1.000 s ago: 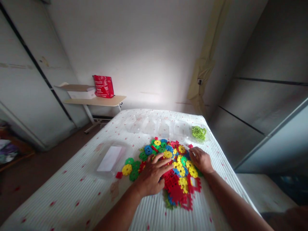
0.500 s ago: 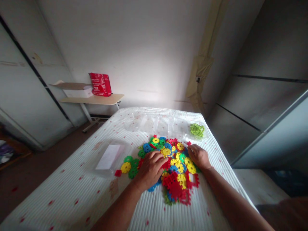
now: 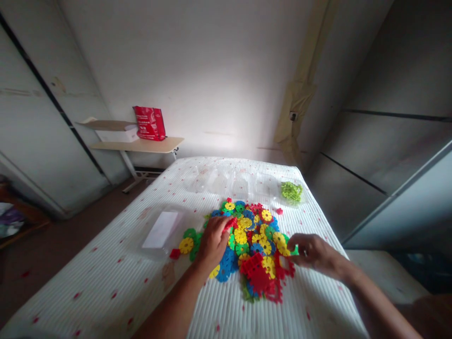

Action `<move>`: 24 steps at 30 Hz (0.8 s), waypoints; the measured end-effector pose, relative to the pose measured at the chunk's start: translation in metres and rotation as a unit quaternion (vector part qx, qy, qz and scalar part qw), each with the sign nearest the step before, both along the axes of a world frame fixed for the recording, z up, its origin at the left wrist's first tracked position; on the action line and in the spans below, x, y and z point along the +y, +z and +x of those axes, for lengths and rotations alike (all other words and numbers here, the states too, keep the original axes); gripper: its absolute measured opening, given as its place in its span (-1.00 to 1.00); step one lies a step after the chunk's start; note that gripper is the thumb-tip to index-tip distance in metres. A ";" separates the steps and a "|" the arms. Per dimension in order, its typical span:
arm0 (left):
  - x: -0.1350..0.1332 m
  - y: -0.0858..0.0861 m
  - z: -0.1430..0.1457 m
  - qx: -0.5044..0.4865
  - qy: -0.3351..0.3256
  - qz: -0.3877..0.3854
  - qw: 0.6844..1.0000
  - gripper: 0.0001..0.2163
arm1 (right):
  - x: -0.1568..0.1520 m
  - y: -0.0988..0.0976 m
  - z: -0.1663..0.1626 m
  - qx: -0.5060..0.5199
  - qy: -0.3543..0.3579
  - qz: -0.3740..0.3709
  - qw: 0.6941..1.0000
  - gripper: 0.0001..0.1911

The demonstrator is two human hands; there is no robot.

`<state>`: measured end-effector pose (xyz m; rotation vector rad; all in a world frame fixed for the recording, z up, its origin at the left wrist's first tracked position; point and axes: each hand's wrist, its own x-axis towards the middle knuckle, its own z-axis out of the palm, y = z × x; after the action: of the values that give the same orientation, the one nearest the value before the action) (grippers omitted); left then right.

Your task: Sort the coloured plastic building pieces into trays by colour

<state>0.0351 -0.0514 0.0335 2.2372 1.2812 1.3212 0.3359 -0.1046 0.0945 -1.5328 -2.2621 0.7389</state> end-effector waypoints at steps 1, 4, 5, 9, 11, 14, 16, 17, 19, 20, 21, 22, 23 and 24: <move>0.001 -0.001 0.000 -0.027 0.008 -0.013 1.000 -0.70 | -0.010 -0.003 -0.001 -0.031 0.003 0.001 1.000 -0.82; 0.002 -0.001 -0.001 -0.092 0.033 -0.059 0.993 -0.71 | -0.032 -0.026 -0.004 -0.094 0.001 0.065 0.993 -0.65; 0.003 0.000 -0.002 -0.106 0.041 -0.073 0.991 -0.71 | -0.035 -0.035 -0.005 -0.103 -0.003 0.093 0.990 -0.63; 0.005 -0.001 -0.005 -0.132 0.063 -0.107 0.983 -0.69 | -0.034 -0.057 -0.009 -0.107 -0.023 0.148 0.983 -0.66; 0.006 -0.001 -0.006 -0.140 0.071 -0.106 0.982 -0.68 | -0.030 -0.059 -0.012 -0.105 -0.024 0.139 0.984 -0.72; 0.008 -0.003 -0.008 -0.155 0.078 -0.117 0.978 -0.66 | -0.025 -0.054 -0.014 -0.094 -0.024 0.124 0.988 -0.77; 0.008 -0.004 -0.010 -0.158 0.076 -0.135 0.975 -0.65 | -0.023 -0.048 -0.011 -0.081 -0.020 0.111 0.990 -0.72; 0.009 -0.004 -0.010 -0.157 0.074 -0.137 0.975 -0.65 | -0.023 -0.044 -0.008 -0.075 -0.016 0.100 0.992 -0.69; 0.009 -0.004 -0.011 -0.148 0.078 -0.124 0.978 -0.67 | -0.022 -0.034 -0.002 -0.067 -0.010 0.079 0.995 -0.68; 0.009 -0.004 -0.011 -0.140 0.082 -0.113 0.980 -0.68 | -0.021 -0.027 0.000 -0.063 -0.009 0.073 0.995 -0.69; 0.009 -0.004 -0.012 -0.133 0.085 -0.104 0.982 -0.70 | -0.020 -0.020 0.001 -0.057 -0.009 0.068 0.996 -0.70; 0.010 -0.004 -0.012 -0.126 0.086 -0.098 0.983 -0.71 | -0.017 -0.014 -0.001 -0.047 -0.009 0.066 0.997 -0.70; 0.010 -0.004 -0.011 -0.122 0.086 -0.095 0.984 -0.72 | -0.014 -0.007 -0.004 -0.034 -0.006 0.067 0.997 -0.69; 0.009 -0.004 -0.011 -0.123 0.084 -0.094 0.984 -0.72 | -0.010 -0.002 -0.010 -0.019 -0.002 0.072 0.997 -0.68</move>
<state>0.0240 -0.0421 0.0299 1.8090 1.4590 1.4172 0.3260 -0.1151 0.0928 -1.4957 -2.2856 0.5374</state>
